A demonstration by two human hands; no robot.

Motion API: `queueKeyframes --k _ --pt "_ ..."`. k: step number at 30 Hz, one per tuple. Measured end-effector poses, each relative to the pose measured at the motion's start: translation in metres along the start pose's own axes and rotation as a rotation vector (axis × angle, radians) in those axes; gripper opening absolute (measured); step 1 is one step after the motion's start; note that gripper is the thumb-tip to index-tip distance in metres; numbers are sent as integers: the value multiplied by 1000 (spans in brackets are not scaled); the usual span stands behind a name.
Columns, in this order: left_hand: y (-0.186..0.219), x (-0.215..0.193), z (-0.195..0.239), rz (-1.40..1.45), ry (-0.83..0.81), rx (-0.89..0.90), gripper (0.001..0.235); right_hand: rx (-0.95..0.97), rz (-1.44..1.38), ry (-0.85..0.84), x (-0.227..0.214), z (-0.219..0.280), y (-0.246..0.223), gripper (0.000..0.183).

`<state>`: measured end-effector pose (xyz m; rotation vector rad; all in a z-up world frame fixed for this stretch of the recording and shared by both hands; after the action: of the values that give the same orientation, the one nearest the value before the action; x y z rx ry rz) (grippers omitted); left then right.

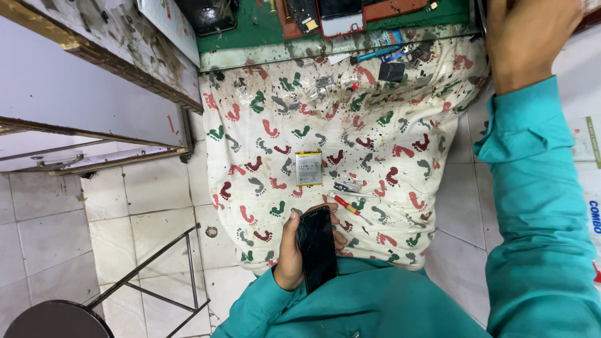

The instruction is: The person applies adhesive to the back of a disassembled smartphone, then uses a screwdriver to remove screws and pry out the battery. The person then removes the back cover and places the components on the work surface.

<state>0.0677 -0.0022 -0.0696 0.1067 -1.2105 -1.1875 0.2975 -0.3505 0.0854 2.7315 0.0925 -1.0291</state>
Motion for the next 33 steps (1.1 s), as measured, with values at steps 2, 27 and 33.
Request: queueKeyframes --k 2,27,33 --pt "-1 -1 -1 -24 15 -11 84 123 -70 -161 20 16 10 22" --pt "-1 -1 -3 -1 5 -22 84 690 -813 84 -84 109 -24 22" --pt "1 1 -1 15 -15 15 82 879 -1138 44 -101 127 -31 16"
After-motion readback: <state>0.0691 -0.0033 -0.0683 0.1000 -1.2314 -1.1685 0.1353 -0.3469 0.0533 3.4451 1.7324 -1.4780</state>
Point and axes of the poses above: each hand's wrist, its own z-axis away from the middle knuckle, its own x-axis out of the palm, y = z × x, the point moved 6 cm from there along -z, towards the middle knuckle, and after that the axes turned 8 degrees about -z, right-handed, at the moved point
